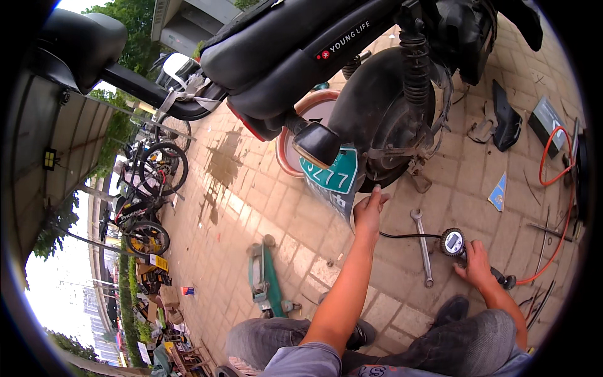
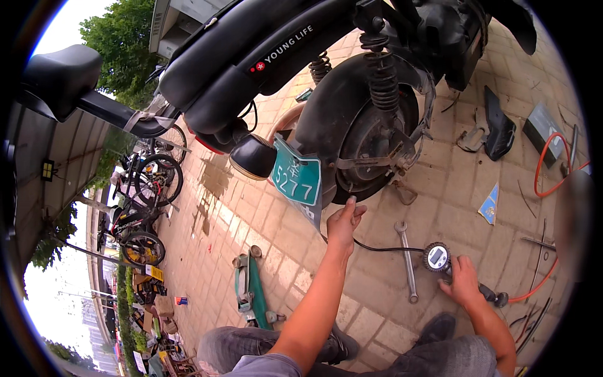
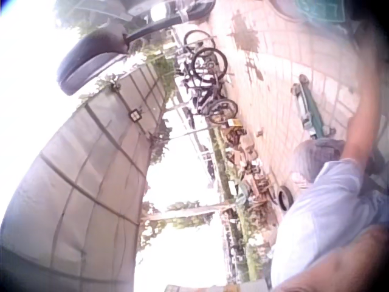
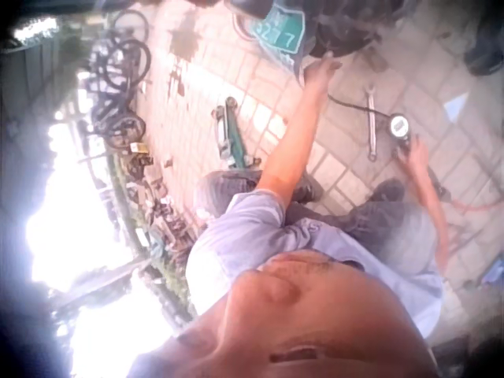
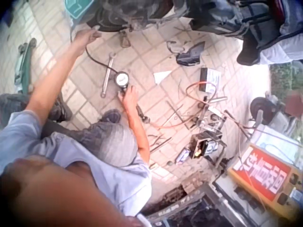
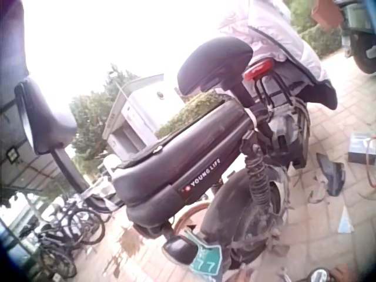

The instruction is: The person works on the rear wheel and brake assembly of a moped. They use a wrench to tighten bolts, a tire inflator to check and adjust tire pressure, and a cordless impact wrench to remove and install bolts. The person also moves a basin of water and uses a floor jack to lift the moped.

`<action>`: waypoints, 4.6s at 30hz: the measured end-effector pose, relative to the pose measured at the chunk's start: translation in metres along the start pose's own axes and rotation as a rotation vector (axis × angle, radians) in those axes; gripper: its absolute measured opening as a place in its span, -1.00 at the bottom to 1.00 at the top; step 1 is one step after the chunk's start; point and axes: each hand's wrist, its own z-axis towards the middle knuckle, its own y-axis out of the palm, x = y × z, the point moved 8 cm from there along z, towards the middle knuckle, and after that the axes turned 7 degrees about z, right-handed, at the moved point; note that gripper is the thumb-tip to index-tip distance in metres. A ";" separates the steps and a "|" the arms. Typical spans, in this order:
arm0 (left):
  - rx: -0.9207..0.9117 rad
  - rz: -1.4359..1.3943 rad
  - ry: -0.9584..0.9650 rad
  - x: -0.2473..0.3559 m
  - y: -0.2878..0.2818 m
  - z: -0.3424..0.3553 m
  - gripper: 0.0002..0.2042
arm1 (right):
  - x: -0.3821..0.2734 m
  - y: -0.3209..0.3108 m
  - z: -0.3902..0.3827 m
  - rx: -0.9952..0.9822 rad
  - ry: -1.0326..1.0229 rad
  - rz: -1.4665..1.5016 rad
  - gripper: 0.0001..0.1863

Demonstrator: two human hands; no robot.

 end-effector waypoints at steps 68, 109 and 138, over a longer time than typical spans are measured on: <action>0.427 0.358 0.606 0.057 -0.016 0.017 -0.25 | -0.050 -0.046 0.222 0.171 0.236 1.038 -0.67; 0.682 1.407 -0.103 -0.099 -0.507 -0.109 -0.10 | -0.183 -0.175 0.243 0.004 0.262 0.227 -0.71; 0.010 0.702 -0.454 0.163 -0.477 0.017 -0.56 | -0.443 0.030 0.361 0.110 0.975 0.707 -0.62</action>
